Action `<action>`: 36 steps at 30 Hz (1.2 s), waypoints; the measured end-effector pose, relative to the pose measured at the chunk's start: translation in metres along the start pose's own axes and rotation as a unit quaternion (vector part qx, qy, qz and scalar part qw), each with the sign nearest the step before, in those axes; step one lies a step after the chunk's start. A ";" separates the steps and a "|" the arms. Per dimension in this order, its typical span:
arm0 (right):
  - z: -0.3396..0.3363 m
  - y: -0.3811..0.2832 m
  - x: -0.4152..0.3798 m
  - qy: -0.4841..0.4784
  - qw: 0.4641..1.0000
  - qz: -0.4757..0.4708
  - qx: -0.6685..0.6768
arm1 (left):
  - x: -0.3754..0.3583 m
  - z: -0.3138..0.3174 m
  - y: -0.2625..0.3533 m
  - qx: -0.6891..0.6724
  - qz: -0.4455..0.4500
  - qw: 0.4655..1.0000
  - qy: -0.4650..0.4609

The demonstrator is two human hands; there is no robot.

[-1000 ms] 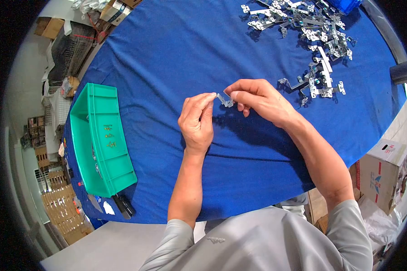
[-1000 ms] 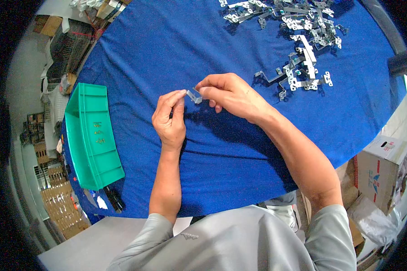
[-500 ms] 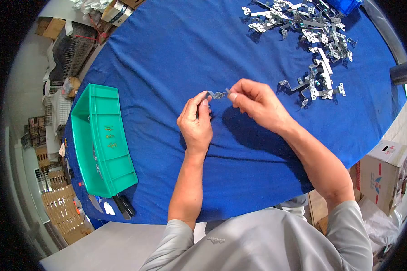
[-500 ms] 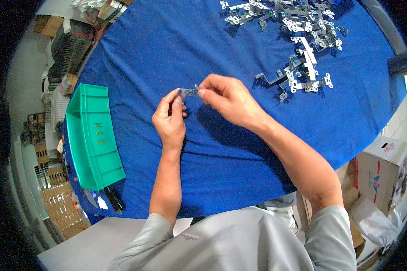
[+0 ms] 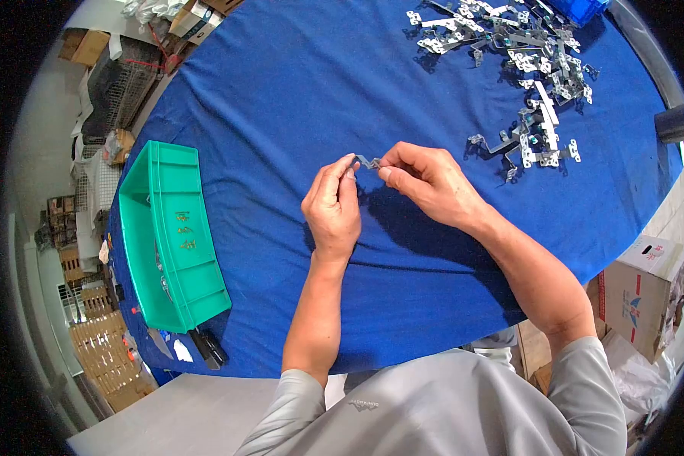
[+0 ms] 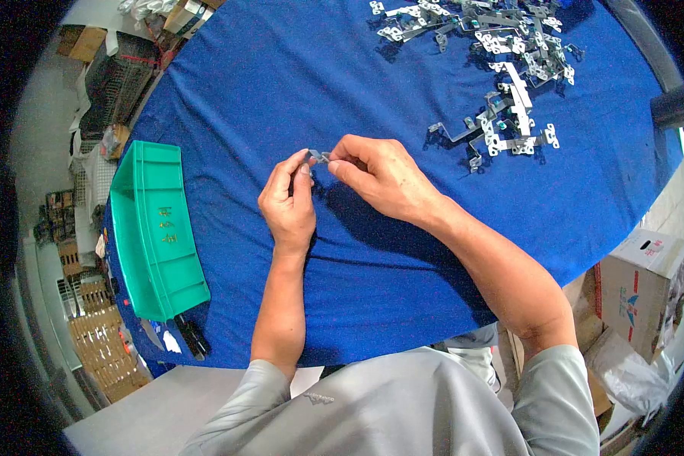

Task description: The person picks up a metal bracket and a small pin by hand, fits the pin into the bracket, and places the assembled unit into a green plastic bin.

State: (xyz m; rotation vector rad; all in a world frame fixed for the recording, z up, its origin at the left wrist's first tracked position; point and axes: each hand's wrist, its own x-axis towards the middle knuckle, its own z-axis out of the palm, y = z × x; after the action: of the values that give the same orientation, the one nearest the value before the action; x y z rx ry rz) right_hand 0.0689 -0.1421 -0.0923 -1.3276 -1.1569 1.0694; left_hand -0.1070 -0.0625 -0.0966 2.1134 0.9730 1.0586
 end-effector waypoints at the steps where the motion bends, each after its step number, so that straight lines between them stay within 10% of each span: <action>1: 0.000 0.000 0.000 0.012 1.000 -0.014 -0.013 | 0.000 0.000 0.000 0.000 0.001 1.000 0.001; 28: -0.001 0.006 0.008 0.088 0.993 -0.035 0.072 | 0.004 0.000 -0.003 0.059 0.168 0.984 -0.004; 36: -0.001 -0.006 0.002 0.017 0.996 0.039 0.080 | -0.001 0.001 -0.004 -0.058 -0.086 0.995 0.016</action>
State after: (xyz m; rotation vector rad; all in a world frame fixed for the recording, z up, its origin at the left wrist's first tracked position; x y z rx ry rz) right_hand 0.0699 -0.1408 -0.0858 -1.2695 -0.9796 1.1666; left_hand -0.1079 -0.0609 -0.1010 1.8883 1.0613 1.0406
